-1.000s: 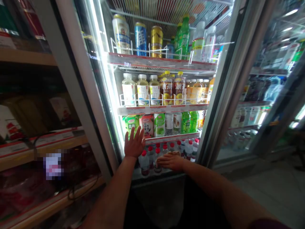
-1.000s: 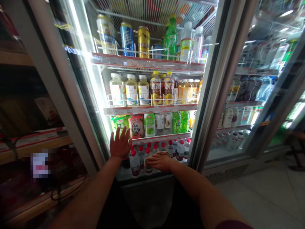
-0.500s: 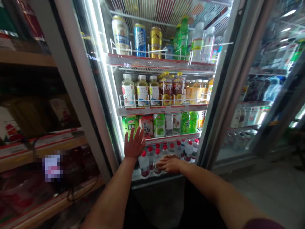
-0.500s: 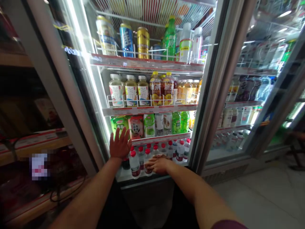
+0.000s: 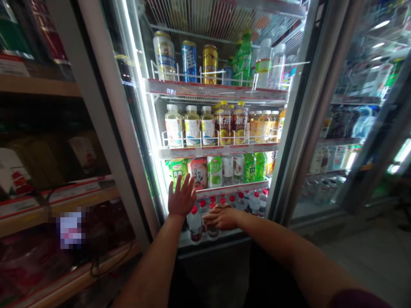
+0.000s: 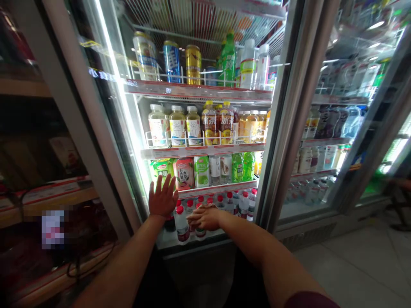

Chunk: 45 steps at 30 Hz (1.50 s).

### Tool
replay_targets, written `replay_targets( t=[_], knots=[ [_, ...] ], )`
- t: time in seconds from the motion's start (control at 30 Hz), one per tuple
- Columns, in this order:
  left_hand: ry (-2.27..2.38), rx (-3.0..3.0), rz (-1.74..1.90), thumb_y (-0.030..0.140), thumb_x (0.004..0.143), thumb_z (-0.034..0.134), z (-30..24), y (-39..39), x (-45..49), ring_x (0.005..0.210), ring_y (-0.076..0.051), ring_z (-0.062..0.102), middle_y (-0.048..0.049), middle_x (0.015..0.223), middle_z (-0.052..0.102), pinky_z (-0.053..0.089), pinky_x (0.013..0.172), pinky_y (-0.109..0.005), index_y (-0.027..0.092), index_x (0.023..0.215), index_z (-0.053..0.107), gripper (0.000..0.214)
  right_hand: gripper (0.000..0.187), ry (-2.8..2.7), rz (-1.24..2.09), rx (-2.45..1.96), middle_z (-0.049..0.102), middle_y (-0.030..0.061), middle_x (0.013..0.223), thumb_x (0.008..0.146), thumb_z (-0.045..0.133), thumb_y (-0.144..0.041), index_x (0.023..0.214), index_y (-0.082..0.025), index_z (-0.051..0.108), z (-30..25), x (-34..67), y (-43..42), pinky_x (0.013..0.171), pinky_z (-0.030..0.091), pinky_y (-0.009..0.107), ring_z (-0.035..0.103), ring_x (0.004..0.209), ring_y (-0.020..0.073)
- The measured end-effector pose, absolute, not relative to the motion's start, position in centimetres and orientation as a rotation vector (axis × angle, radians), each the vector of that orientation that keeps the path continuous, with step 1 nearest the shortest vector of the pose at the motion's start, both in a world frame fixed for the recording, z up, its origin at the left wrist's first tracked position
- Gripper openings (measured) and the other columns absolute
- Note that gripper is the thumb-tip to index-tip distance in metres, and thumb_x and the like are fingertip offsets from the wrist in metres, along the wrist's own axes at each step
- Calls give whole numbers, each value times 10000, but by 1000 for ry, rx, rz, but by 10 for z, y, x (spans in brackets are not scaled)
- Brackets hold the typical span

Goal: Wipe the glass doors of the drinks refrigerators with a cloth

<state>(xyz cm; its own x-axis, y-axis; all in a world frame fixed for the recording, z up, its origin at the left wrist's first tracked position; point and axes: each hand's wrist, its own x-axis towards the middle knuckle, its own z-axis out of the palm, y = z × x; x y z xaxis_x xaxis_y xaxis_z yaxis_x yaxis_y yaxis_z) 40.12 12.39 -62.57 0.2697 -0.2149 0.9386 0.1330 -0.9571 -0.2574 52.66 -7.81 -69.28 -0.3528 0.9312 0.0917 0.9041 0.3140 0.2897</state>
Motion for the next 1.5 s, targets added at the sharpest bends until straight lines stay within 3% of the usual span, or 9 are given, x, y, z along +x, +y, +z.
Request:
replay_targets(
  t=[0.13,0.27,0.43,0.8,1.1,1.5],
  knots=[
    [66,-2246,-1731,242,959,590,-625,123,401,1539,-228,79,-75,1557,396,44,1288,-466,236,1613,136,796,301,2458,436,1613,562,38,1454,905,636,-116,1177,-209,725,-665,528,-77,1253,255,388,349,1479,204],
    [67,-2263,-1736,239,962,584,-625,124,401,1534,-239,94,-69,1557,394,57,1287,-484,254,1613,127,795,340,2444,574,1527,551,28,1465,989,506,-112,1257,-217,688,-632,530,-77,1261,240,389,286,1505,177],
    [52,-2261,-1717,263,969,573,-626,125,401,1530,-251,121,-70,1561,386,69,1284,-489,258,1612,132,780,333,2487,803,1434,558,64,1453,1018,491,-143,1303,-181,659,-590,536,-78,1238,299,398,325,1488,196],
    [66,-2274,-1721,249,971,568,-623,123,399,1533,-244,105,-74,1548,412,64,1284,-485,251,1613,121,783,409,2405,935,1371,507,-15,1499,1053,415,-151,1411,-274,569,-525,544,-85,1262,262,367,300,1496,147],
    [29,-2254,-1708,252,978,541,-626,125,401,1519,-273,199,-80,1541,429,120,1270,-504,259,1610,177,729,404,2386,1073,1282,494,-18,1515,1060,384,-133,1415,-226,552,-471,550,-88,1275,231,375,209,1524,134],
    [72,-2229,-1732,237,985,533,-623,123,399,1534,-241,94,-81,1539,430,76,1279,-493,232,1614,128,749,551,2175,1356,1458,423,-35,1570,1004,428,-96,1520,-285,398,-406,549,-98,1232,270,403,289,1499,152]
  ],
)
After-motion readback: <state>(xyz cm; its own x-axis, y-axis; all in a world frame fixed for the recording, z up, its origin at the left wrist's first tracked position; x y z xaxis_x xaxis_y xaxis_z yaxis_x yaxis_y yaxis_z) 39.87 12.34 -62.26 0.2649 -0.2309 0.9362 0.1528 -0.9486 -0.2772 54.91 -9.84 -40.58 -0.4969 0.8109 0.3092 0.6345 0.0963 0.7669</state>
